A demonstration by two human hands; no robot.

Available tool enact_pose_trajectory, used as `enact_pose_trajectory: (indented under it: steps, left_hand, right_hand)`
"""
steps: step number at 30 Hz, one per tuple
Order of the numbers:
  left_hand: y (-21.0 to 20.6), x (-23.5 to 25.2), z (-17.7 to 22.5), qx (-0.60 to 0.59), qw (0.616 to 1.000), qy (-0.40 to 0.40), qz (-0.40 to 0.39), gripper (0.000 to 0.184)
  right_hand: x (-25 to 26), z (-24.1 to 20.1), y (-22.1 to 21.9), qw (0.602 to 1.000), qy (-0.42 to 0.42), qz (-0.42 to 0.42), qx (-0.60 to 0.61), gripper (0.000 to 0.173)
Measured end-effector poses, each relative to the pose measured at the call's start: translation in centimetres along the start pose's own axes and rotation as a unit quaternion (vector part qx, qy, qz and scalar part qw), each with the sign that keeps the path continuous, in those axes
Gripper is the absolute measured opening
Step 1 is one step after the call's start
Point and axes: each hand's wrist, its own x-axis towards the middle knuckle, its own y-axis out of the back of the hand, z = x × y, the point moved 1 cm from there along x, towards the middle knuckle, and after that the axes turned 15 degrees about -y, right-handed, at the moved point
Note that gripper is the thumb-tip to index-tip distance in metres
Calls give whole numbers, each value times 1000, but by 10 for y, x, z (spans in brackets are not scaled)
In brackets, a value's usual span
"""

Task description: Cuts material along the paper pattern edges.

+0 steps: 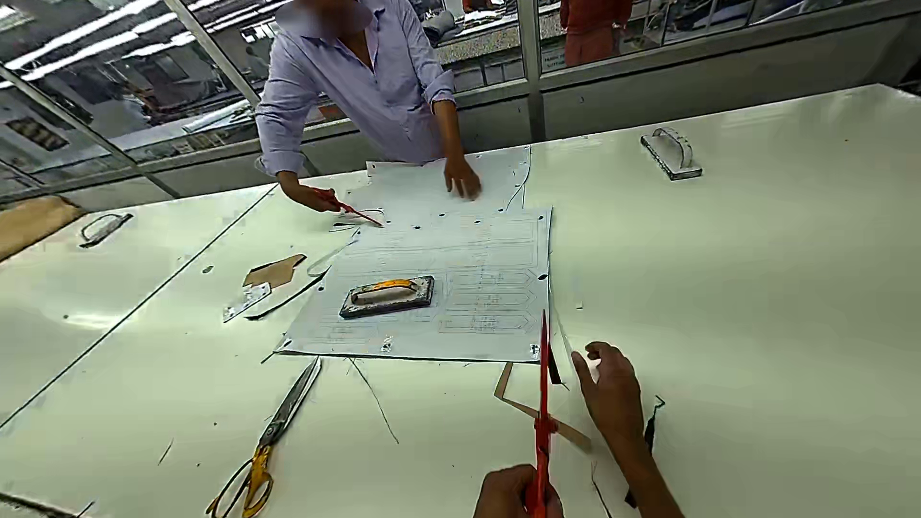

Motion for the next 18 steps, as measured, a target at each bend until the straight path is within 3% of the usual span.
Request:
enact_pose_trajectory:
  steps: [4, 7, 10, 14, 18]
  left_hand:
    - [24, 39, -6, -20, 998, 20, -53, 24]
    - [34, 58, -15, -62, 994, 6, -86, 32]
    - [36, 76, -9, -127, 985, 53, -106, 31]
    - [45, 105, 2, -118, 976, 109, -144, 18]
    - [55, 130, 5, -103, 971, 131, -173, 16]
  right_hand:
    - [21, 9, -27, 987, -10, 27, -156, 56]
    - [24, 3, -36, 980, -2, 43, -193, 40]
    - [27, 8, -37, 977, 23, 64, -203, 20]
    - [30, 8, -38, 971, 36, 64, -226, 19]
    - [30, 6, -38, 965, 37, 71, -250, 21]
